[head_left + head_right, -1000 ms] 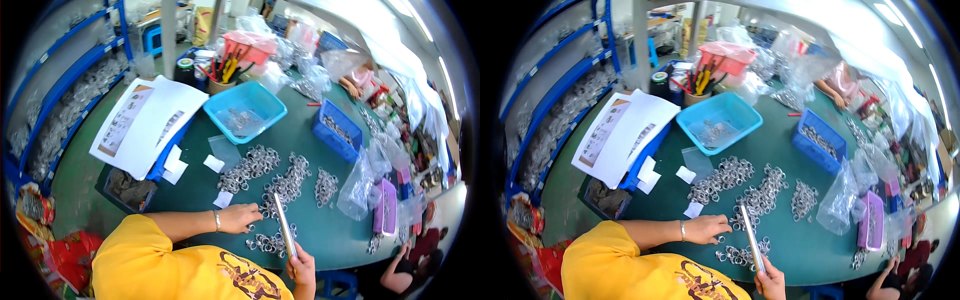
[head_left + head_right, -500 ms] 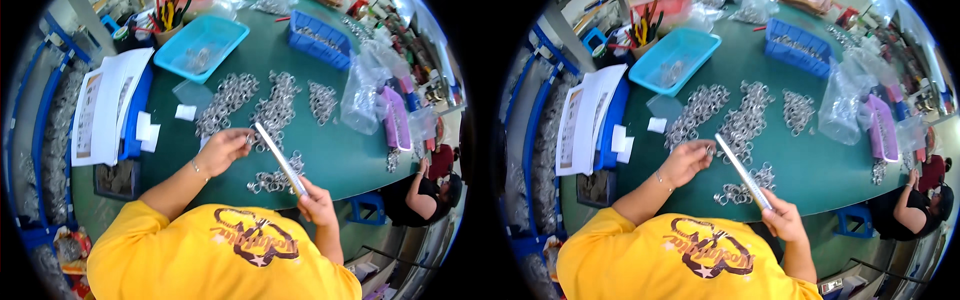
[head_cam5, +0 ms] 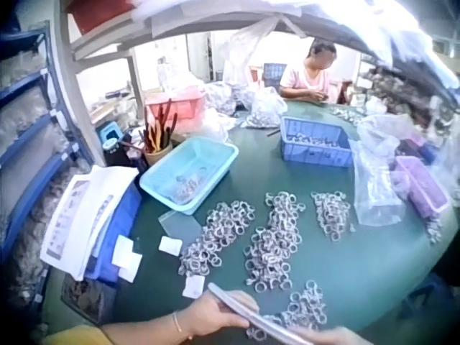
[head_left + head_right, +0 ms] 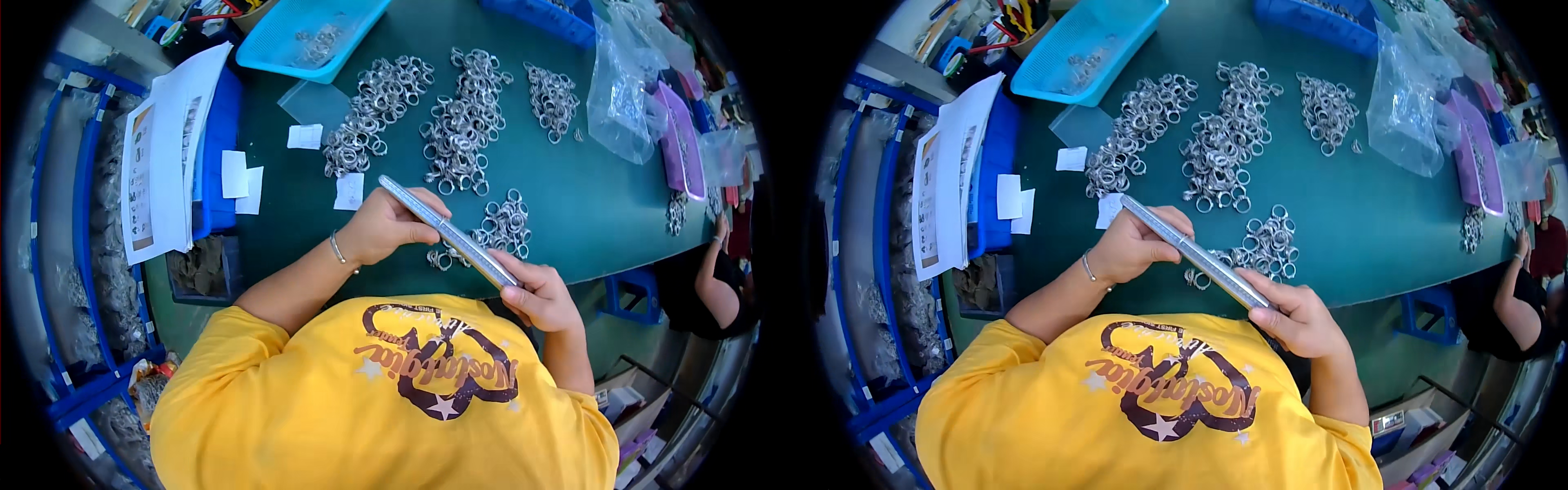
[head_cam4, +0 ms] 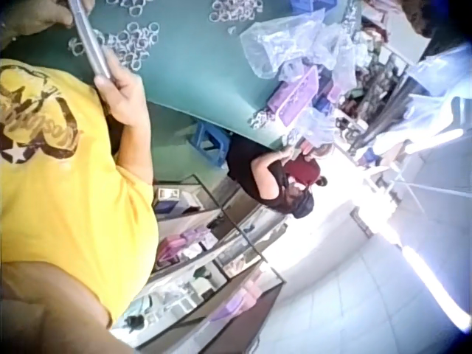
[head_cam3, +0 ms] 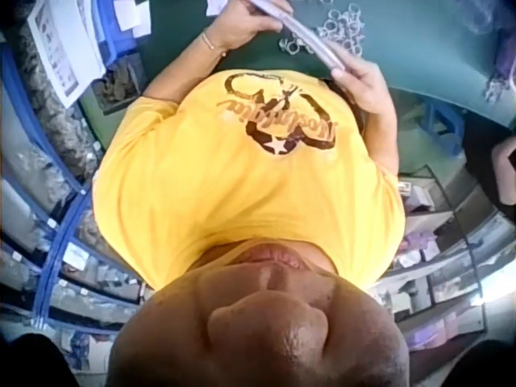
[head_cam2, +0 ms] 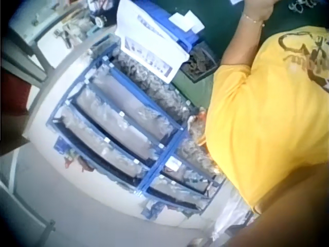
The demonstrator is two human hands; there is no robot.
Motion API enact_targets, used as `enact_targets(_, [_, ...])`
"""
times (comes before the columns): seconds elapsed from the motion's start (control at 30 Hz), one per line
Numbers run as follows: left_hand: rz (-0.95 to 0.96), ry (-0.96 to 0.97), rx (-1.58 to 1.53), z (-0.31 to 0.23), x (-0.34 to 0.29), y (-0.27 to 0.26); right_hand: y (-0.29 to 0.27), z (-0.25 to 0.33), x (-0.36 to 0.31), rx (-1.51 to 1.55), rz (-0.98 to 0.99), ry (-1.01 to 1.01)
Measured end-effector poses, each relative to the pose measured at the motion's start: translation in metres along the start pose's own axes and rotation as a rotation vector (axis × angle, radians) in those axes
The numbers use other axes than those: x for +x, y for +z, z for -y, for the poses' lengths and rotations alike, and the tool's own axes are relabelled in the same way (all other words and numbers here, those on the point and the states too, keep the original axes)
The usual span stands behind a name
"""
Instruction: The person picks up individual rings from a pile, slides each one onto a tapered sizing mandrel to check its size, and then removes it, handling the rings one at a time and occasionally moving the pile.
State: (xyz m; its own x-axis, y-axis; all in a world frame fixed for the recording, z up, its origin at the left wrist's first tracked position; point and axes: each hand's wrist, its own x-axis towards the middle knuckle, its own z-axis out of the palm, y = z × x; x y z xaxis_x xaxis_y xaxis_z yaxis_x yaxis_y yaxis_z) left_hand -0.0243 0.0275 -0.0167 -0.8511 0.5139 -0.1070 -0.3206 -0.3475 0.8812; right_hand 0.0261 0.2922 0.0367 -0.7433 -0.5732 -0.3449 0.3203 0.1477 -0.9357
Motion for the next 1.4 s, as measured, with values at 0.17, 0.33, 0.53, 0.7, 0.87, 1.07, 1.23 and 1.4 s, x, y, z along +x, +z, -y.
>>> enact_targets(0.17, [0.012,0.057,0.06,0.004,0.0,0.0,0.001,0.001,0.0,-0.073,-0.019,-0.02])
enact_targets(0.33, [0.041,0.038,0.078,-0.001,0.002,0.003,-0.004,-0.005,-0.003,-0.125,-0.007,-0.047])
enact_targets(0.53, [-0.351,0.243,0.105,-0.015,0.016,-0.024,-0.02,-0.028,-0.043,0.302,-0.186,0.061])
enact_targets(0.7, [-0.203,0.292,0.961,-0.01,0.034,-0.005,-0.019,-0.03,-0.044,0.369,-0.488,0.008])
enact_targets(0.87, [-0.264,0.32,1.007,-0.005,0.039,-0.001,-0.016,-0.031,-0.046,0.351,-0.47,-0.021])
enact_targets(1.07, [0.115,0.423,1.112,0.002,0.022,0.013,-0.014,-0.031,-0.041,0.313,-0.463,-0.03])
enact_targets(1.23, [0.111,0.318,1.192,0.014,0.013,0.015,-0.014,-0.03,-0.036,0.297,-0.407,-0.036])
enact_targets(1.4, [0.017,0.084,1.002,0.001,0.009,0.014,-0.012,-0.031,-0.037,0.295,-0.394,-0.033])
